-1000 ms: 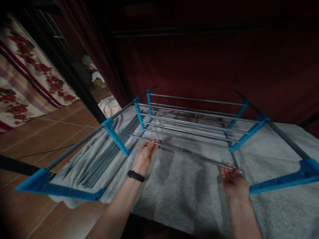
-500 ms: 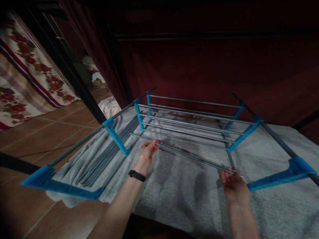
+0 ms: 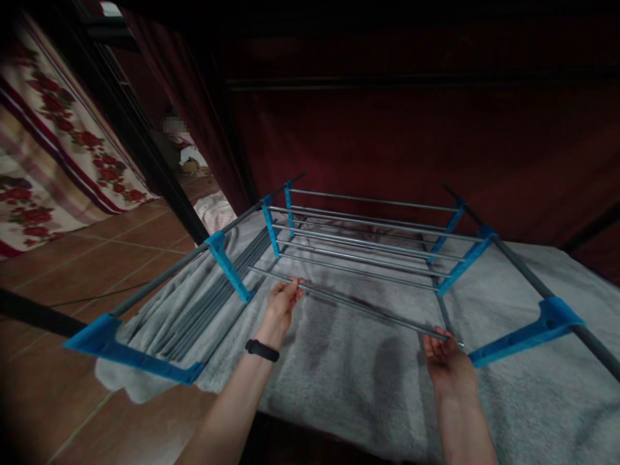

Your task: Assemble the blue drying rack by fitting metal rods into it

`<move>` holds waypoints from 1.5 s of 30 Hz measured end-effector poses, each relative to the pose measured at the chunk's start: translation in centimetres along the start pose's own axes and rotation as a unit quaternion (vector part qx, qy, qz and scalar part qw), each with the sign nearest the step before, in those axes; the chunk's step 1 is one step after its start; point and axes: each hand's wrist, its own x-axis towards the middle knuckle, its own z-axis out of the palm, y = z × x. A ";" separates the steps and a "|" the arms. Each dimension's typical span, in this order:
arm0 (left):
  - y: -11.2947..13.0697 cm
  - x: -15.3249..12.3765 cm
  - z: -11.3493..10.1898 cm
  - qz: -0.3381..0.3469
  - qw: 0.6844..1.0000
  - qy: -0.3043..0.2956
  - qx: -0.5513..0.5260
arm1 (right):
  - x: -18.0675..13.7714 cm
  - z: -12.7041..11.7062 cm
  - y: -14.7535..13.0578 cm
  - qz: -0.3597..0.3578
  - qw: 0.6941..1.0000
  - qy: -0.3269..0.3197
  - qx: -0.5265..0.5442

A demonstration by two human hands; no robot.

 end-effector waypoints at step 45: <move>3.1 -1.0 -0.1 0.009 0.997 -0.017 0.076 | -5.1 -1.7 1.1 -0.006 0.996 -0.067 0.059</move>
